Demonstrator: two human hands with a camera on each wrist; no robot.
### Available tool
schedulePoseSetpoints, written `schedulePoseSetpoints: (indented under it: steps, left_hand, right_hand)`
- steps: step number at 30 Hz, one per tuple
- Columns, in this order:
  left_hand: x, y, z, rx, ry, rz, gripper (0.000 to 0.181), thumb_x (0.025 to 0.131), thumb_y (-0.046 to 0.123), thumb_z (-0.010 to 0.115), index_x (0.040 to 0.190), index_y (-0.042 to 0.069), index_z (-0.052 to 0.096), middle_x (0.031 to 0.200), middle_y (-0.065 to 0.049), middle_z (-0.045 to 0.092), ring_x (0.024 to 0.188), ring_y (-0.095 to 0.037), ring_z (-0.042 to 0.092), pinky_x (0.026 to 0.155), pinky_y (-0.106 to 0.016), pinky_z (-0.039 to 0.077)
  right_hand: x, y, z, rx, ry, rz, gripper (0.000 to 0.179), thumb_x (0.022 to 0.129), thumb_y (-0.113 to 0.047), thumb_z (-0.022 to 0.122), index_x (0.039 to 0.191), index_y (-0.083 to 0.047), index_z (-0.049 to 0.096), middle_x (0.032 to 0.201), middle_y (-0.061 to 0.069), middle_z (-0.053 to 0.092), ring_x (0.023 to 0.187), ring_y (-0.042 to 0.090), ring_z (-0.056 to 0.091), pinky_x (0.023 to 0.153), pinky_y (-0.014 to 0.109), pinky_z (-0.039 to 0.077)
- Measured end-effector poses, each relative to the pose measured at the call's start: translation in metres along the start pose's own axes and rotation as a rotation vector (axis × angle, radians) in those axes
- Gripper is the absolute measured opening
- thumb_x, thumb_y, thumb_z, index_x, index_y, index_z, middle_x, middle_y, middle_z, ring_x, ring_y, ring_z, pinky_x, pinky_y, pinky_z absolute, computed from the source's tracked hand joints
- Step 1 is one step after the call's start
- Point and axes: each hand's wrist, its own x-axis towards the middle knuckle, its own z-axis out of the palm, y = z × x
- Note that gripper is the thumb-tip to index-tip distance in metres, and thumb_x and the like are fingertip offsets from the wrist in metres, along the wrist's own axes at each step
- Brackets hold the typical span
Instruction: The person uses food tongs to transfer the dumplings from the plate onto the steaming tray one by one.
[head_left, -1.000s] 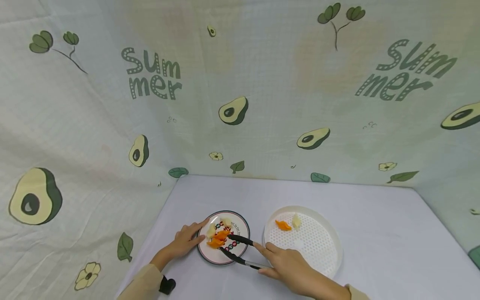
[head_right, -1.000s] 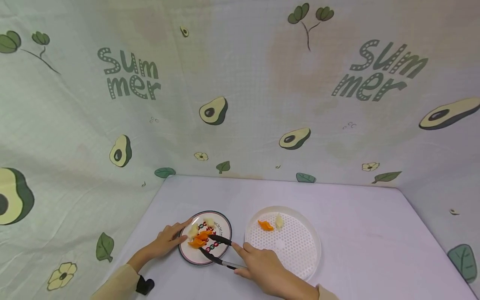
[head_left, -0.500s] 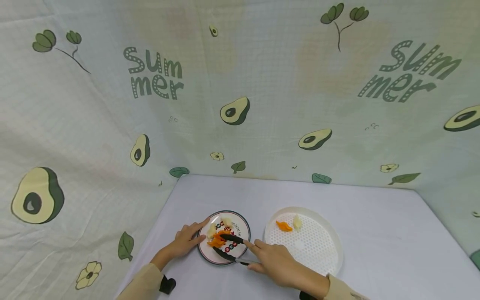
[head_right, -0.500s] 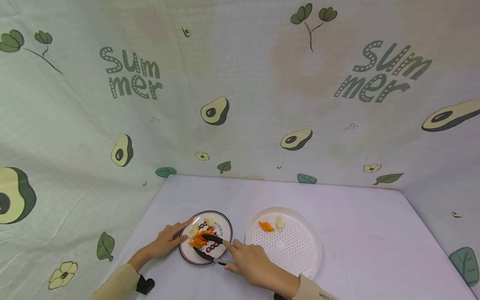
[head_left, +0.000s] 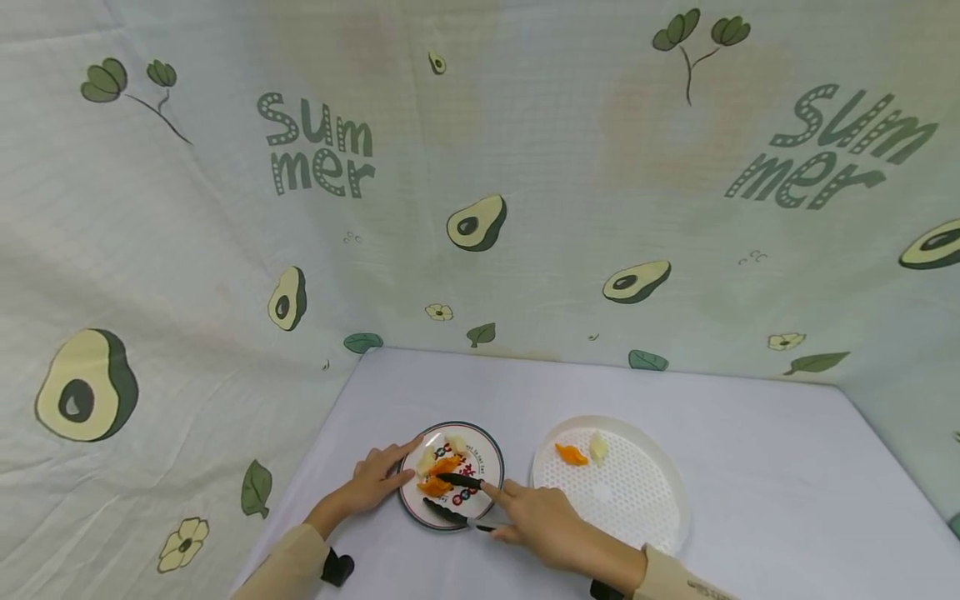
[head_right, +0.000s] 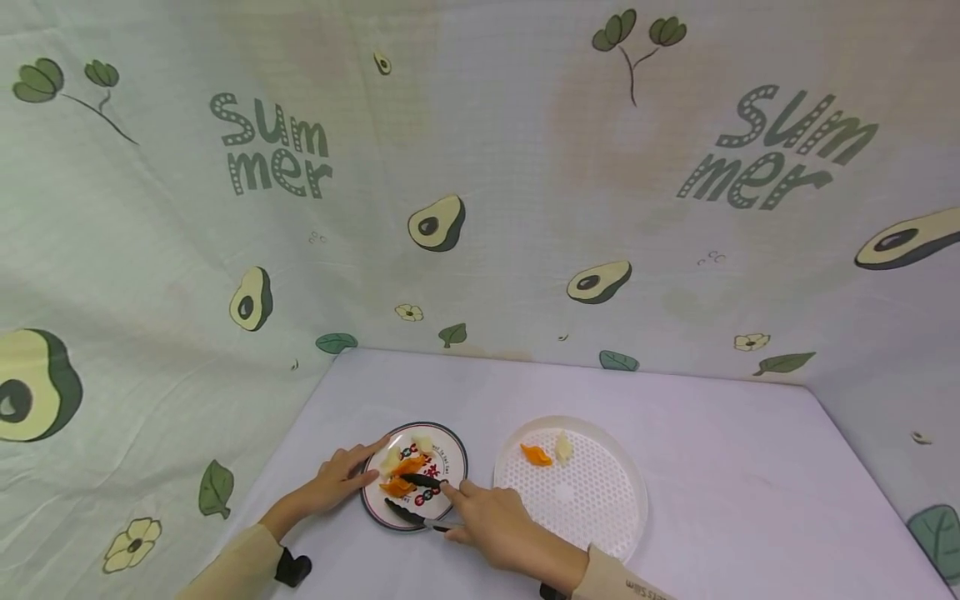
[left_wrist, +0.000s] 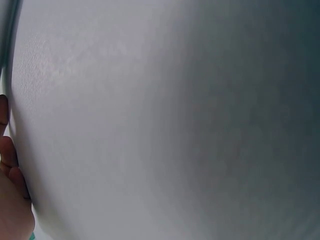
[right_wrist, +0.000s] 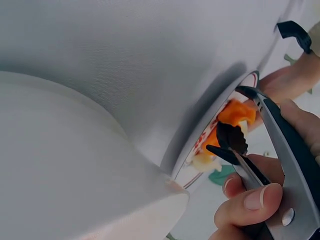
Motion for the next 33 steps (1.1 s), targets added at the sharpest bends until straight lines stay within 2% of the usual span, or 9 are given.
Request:
schedulePoseSetpoints:
  steps: [7, 15, 23, 30, 33]
  left_hand:
    - [-0.002, -0.001, 0.003, -0.024, -0.017, -0.045, 0.061, 0.100, 0.045, 0.056, 0.155, 0.027, 0.038, 0.148, -0.017, 0.046, 0.103, -0.021, 0.037, 0.088, -0.051, 0.025]
    - [0.001, 0.000, 0.002, -0.017, -0.014, -0.032, 0.061, 0.100, 0.046, 0.055, 0.155, 0.027, 0.038, 0.143, -0.013, 0.049, 0.099, -0.019, 0.036, 0.084, -0.049, 0.025]
    - [0.000, 0.001, 0.002, -0.022, -0.011, -0.040, 0.060, 0.100, 0.044, 0.057, 0.155, 0.026, 0.039, 0.140, -0.011, 0.052, 0.098, -0.019, 0.036, 0.083, -0.048, 0.025]
    - [0.000, 0.002, 0.001, -0.021, -0.012, -0.049, 0.060, 0.100, 0.045, 0.057, 0.155, 0.027, 0.039, 0.141, -0.011, 0.051, 0.100, -0.019, 0.036, 0.084, -0.048, 0.025]
    - [0.001, 0.002, 0.002, -0.014, -0.011, -0.052, 0.061, 0.099, 0.045, 0.057, 0.155, 0.028, 0.039, 0.142, -0.010, 0.050, 0.100, -0.019, 0.036, 0.085, -0.049, 0.025]
  right_hand:
    - [0.000, -0.001, 0.005, -0.034, 0.033, -0.017, 0.055, 0.090, -0.043, 0.070, 0.137, -0.016, 0.061, 0.113, 0.000, 0.066, 0.064, 0.008, 0.056, 0.051, 0.031, 0.043]
    - [-0.002, -0.001, 0.004, -0.021, 0.053, 0.005, 0.055, 0.090, -0.043, 0.071, 0.137, -0.017, 0.062, 0.106, -0.002, 0.065, 0.063, 0.007, 0.053, 0.050, 0.032, 0.043]
    - [-0.009, -0.001, -0.003, -0.008, 0.054, 0.018, 0.054, 0.091, -0.044, 0.068, 0.138, -0.019, 0.061, 0.116, 0.004, 0.067, 0.071, 0.015, 0.063, 0.053, 0.035, 0.046]
    - [-0.017, 0.001, -0.007, 0.013, 0.058, 0.009, 0.054, 0.092, -0.045, 0.067, 0.139, -0.019, 0.060, 0.111, 0.003, 0.067, 0.064, 0.009, 0.055, 0.051, 0.031, 0.043]
    - [-0.021, 0.003, -0.010, 0.008, 0.062, 0.007, 0.054, 0.092, -0.046, 0.066, 0.139, -0.019, 0.060, 0.112, 0.004, 0.067, 0.066, 0.011, 0.059, 0.051, 0.031, 0.043]
